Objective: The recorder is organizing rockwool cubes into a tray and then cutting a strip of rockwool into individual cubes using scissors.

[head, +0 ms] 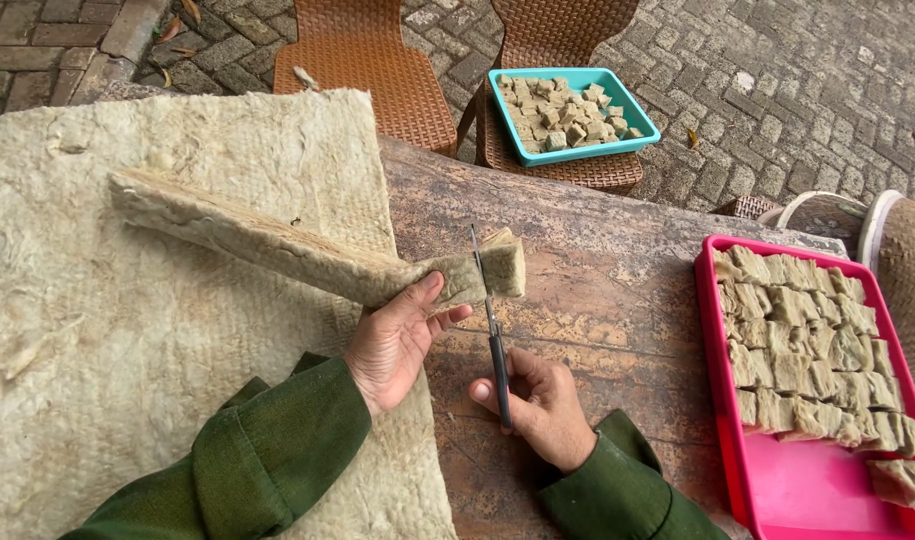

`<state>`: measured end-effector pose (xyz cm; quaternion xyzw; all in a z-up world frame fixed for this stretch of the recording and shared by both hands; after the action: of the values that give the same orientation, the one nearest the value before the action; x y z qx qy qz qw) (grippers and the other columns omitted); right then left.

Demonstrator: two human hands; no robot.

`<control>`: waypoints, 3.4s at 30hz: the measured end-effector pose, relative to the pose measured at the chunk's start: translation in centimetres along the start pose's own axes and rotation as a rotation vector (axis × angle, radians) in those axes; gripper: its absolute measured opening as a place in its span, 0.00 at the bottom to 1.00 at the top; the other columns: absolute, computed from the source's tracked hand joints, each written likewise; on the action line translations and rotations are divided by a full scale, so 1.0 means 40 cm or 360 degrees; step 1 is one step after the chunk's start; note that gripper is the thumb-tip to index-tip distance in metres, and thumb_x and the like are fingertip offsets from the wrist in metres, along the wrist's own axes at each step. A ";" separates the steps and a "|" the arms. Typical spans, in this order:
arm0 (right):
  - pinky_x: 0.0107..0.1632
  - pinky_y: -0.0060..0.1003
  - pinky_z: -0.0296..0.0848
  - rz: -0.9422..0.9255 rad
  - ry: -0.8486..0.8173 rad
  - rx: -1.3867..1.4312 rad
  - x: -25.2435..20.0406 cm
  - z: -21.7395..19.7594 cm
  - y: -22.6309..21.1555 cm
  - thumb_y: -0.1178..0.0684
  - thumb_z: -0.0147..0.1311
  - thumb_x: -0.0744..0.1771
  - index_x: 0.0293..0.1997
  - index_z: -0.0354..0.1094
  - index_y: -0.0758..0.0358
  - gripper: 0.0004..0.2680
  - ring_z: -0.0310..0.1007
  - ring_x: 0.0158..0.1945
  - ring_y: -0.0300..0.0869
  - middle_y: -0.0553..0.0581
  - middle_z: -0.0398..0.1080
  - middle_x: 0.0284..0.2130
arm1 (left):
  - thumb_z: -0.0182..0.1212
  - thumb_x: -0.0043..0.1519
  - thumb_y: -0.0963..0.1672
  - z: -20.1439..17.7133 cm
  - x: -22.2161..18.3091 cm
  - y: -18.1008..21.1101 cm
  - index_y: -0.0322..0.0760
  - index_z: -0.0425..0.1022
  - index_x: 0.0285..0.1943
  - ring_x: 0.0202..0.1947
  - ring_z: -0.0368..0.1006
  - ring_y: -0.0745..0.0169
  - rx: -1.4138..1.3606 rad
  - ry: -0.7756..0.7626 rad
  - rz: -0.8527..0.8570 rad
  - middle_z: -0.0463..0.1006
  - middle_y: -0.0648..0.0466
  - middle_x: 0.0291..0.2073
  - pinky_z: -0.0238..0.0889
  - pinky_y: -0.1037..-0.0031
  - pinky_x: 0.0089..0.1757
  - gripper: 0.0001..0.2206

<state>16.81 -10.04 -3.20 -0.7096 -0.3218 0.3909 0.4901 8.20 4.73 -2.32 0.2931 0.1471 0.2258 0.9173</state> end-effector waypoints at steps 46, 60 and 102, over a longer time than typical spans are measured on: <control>0.19 0.34 0.77 0.0845 -0.0463 0.1216 -0.092 0.103 0.058 0.35 0.54 0.68 0.35 0.62 0.67 0.20 0.77 0.18 0.45 0.63 0.73 0.24 | 0.59 0.66 0.49 0.009 0.014 -0.020 0.32 0.76 0.50 0.48 0.78 0.61 0.0639 0.0113 -0.0138 0.81 0.49 0.45 0.76 0.65 0.47 0.15; 0.23 0.41 0.80 0.0670 -0.0831 0.1308 -0.098 0.137 0.027 0.26 0.45 0.67 0.41 0.65 0.67 0.26 0.82 0.27 0.52 0.68 0.76 0.34 | 0.62 0.63 0.47 0.019 0.004 0.021 0.39 0.75 0.54 0.51 0.77 0.66 0.0287 0.0083 0.0049 0.80 0.56 0.49 0.74 0.64 0.49 0.13; 0.22 0.26 0.69 0.0167 -0.0100 0.0175 -0.017 -0.014 0.015 0.36 0.63 0.61 0.37 0.74 0.68 0.20 0.76 0.22 0.35 0.54 0.74 0.23 | 0.70 0.61 0.43 0.069 0.064 0.012 0.44 0.82 0.37 0.44 0.78 0.66 0.0383 0.0096 0.0359 0.83 0.60 0.37 0.72 0.66 0.46 0.02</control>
<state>17.00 -11.04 -3.48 -0.6849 -0.2774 0.4552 0.4967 11.36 5.06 -0.23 0.4085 0.1668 0.3169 0.8396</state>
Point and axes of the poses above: each hand's wrist, its own x-axis towards the middle knuckle, its own z-axis out of the palm, y = z × x, the point moved 10 cm from there along x, towards the middle knuckle
